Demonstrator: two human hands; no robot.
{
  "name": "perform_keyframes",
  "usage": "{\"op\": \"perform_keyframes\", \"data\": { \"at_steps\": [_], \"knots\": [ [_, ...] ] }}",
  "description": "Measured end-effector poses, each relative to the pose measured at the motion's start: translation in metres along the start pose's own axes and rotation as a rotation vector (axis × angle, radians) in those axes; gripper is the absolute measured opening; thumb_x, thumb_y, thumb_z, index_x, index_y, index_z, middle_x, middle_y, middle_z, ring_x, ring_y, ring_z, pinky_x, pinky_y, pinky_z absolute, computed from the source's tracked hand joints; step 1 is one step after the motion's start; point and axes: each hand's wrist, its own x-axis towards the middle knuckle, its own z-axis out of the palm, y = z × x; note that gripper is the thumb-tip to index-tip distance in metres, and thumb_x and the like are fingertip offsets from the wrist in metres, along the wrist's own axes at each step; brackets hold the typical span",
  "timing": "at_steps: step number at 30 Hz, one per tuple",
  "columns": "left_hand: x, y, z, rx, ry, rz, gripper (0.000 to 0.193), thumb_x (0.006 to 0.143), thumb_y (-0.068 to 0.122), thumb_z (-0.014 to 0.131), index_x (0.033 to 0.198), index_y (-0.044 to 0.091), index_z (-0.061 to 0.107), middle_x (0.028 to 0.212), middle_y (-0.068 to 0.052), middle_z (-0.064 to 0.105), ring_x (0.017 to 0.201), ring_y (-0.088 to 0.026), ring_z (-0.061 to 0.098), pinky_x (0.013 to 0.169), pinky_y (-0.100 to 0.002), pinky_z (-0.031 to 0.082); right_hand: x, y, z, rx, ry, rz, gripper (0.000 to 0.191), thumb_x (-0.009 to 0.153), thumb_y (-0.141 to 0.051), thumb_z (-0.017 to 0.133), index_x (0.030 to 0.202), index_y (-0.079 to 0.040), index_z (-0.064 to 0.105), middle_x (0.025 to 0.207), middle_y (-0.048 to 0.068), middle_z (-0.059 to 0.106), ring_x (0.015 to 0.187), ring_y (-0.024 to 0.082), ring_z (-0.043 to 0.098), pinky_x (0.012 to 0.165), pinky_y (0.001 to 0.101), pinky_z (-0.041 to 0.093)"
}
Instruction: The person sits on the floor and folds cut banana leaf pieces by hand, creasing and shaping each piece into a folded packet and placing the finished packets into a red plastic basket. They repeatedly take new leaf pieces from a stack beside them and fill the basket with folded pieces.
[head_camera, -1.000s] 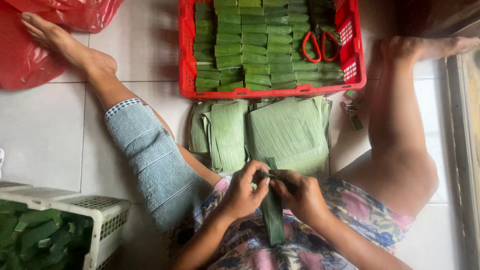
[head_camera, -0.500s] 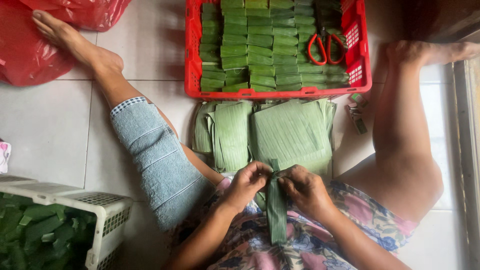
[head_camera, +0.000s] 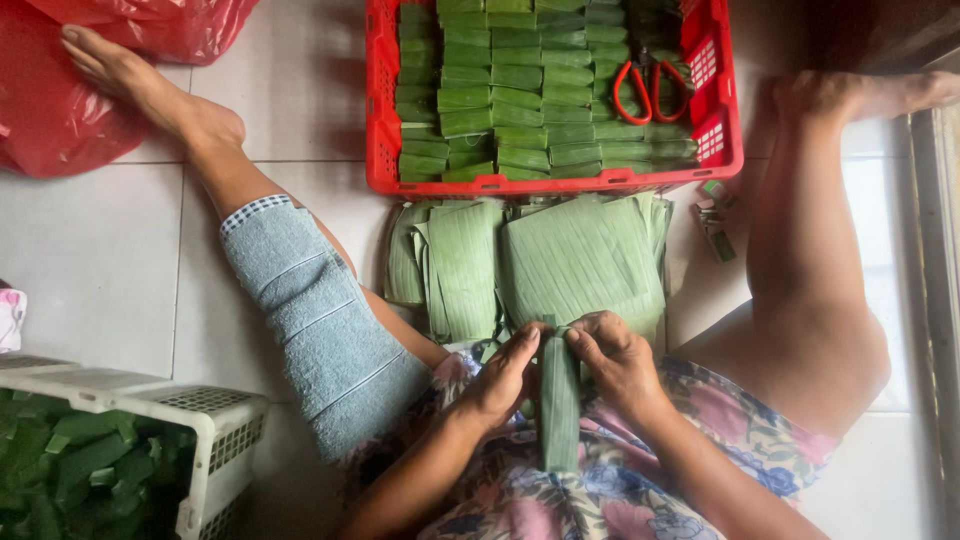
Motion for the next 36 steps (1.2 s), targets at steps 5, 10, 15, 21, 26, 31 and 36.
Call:
{"op": "perform_keyframes", "data": {
  "at_steps": [5, 10, 15, 21, 26, 31, 36],
  "knots": [
    [0.01, -0.004, -0.009, 0.193, 0.058, 0.02, 0.038, 0.108, 0.042, 0.041, 0.109, 0.009, 0.06, 0.079, -0.005, 0.066, 0.059, -0.019, 0.07, 0.052, -0.034, 0.056, -0.024, 0.021, 0.005, 0.259, -0.046, 0.358, 0.028, 0.095, -0.02, 0.069, 0.116, -0.001, 0.065, 0.094, 0.005, 0.065, 0.087, 0.014, 0.059, 0.075, 0.032, 0.051],
    [0.002, 0.002, -0.019, 0.472, 0.047, 0.25, 0.028, 0.111, 0.028, 0.051, 0.102, 0.004, 0.061, 0.078, -0.003, 0.06, 0.064, -0.014, 0.061, 0.055, -0.033, 0.051, -0.046, 0.012, 0.011, 0.297, -0.292, 0.458, 0.052, 0.097, -0.035, 0.057, 0.143, -0.011, 0.051, 0.094, 0.001, 0.069, 0.08, 0.013, 0.058, 0.074, 0.0316, 0.051],
    [-0.012, 0.023, -0.004, 0.847, 0.005, 0.391, 0.021, 0.108, 0.021, 0.059, 0.098, 0.002, 0.062, 0.07, -0.008, 0.054, 0.065, -0.012, 0.05, 0.058, -0.032, 0.045, -0.029, -0.034, -0.019, -0.44, -0.392, 0.116, 0.078, 0.085, -0.042, 0.07, 0.15, -0.011, 0.042, 0.078, 0.017, 0.07, 0.073, 0.033, 0.071, 0.07, 0.0437, 0.054],
    [-0.028, 0.052, 0.019, 1.022, -0.082, 0.542, 0.019, 0.103, 0.017, 0.063, 0.094, 0.002, 0.058, 0.081, -0.015, 0.063, 0.071, -0.029, 0.065, 0.064, -0.037, 0.05, -0.016, -0.073, -0.027, -0.647, -0.368, -0.277, 0.051, 0.074, -0.035, 0.083, 0.105, -0.002, 0.062, 0.083, 0.02, 0.067, 0.074, 0.043, 0.066, 0.062, 0.0498, 0.053],
    [-0.03, 0.059, 0.025, 1.133, -0.106, 0.564, 0.02, 0.101, 0.02, 0.064, 0.097, 0.001, 0.057, 0.088, -0.018, 0.065, 0.082, -0.039, 0.067, 0.068, -0.045, 0.051, -0.017, -0.056, -0.024, -0.656, -0.376, -0.392, 0.043, 0.078, -0.034, 0.081, 0.099, -0.001, 0.062, 0.081, 0.018, 0.066, 0.07, 0.042, 0.065, 0.059, 0.048, 0.052],
    [-0.028, 0.046, 0.014, 1.159, -0.141, 0.516, 0.021, 0.103, 0.021, 0.061, 0.098, 0.001, 0.058, 0.089, -0.019, 0.065, 0.084, -0.041, 0.067, 0.07, -0.047, 0.051, -0.016, -0.026, -0.016, -0.757, -0.399, -0.539, 0.042, 0.085, -0.035, 0.077, 0.098, 0.001, 0.061, 0.08, 0.019, 0.065, 0.065, 0.041, 0.065, 0.053, 0.0475, 0.051],
    [-0.013, 0.02, -0.017, 1.063, -0.119, 0.376, 0.022, 0.106, 0.022, 0.058, 0.101, 0.0, 0.059, 0.081, -0.016, 0.064, 0.073, -0.032, 0.067, 0.066, -0.041, 0.052, -0.017, -0.019, -0.011, -0.659, -0.402, -0.324, 0.04, 0.086, -0.034, 0.076, 0.105, -0.002, 0.063, 0.087, 0.02, 0.069, 0.072, 0.04, 0.068, 0.062, 0.0452, 0.055]
  ]
}}
